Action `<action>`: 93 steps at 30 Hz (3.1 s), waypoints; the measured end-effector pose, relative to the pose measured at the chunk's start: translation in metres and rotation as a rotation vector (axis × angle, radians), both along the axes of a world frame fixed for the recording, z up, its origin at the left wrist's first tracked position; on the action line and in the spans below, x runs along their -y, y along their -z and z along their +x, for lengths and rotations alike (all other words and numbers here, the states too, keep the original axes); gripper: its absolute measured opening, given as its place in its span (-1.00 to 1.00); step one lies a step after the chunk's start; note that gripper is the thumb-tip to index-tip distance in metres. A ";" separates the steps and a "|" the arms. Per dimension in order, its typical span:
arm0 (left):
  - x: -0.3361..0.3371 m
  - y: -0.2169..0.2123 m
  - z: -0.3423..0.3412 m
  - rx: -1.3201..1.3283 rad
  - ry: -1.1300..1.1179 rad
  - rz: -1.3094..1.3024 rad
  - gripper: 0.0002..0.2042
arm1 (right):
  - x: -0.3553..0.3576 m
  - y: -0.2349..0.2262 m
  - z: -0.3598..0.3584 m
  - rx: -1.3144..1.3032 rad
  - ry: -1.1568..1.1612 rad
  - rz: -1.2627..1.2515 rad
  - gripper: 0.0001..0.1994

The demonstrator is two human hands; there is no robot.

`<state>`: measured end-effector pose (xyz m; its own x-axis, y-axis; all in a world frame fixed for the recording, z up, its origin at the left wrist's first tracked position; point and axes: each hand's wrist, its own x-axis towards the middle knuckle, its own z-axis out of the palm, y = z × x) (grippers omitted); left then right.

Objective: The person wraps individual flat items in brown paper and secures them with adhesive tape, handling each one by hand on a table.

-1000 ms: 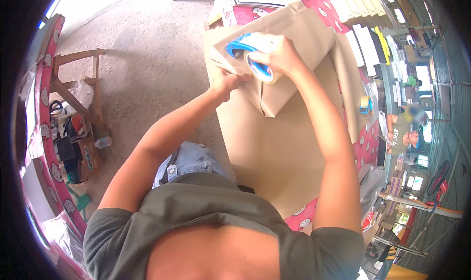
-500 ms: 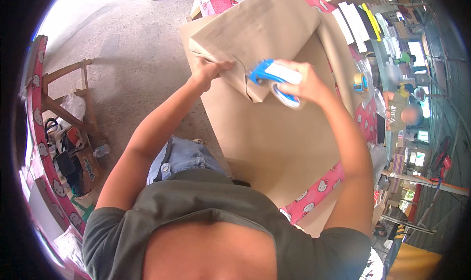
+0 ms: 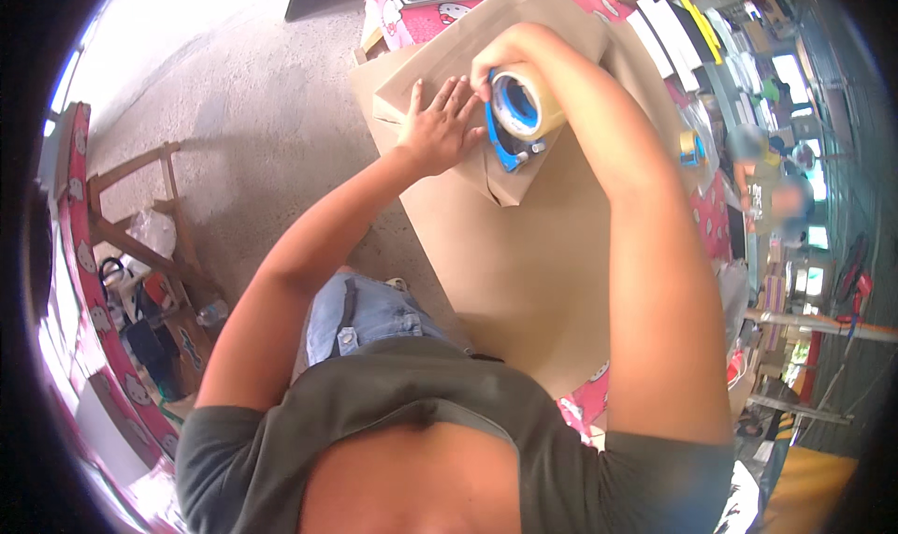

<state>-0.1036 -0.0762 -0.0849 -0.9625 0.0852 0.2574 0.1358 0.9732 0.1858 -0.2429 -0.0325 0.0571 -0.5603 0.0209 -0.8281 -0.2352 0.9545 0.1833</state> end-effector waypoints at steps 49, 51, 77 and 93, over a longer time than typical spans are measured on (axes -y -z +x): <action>0.081 -0.006 -0.245 0.452 -0.013 0.531 -0.10 | -0.277 0.114 0.175 -0.866 1.108 -0.603 -0.34; 0.058 -0.007 -0.235 0.333 -0.094 0.499 -0.24 | -0.228 0.111 0.141 -0.582 0.978 -0.763 -0.36; 0.020 -0.018 -0.083 -0.144 -0.078 1.293 -0.38 | -0.326 0.142 -0.016 -1.509 0.557 -0.874 -0.53; -0.081 0.017 -0.321 0.186 0.294 0.103 -0.41 | -0.283 0.136 0.166 -0.642 1.149 -1.172 -0.33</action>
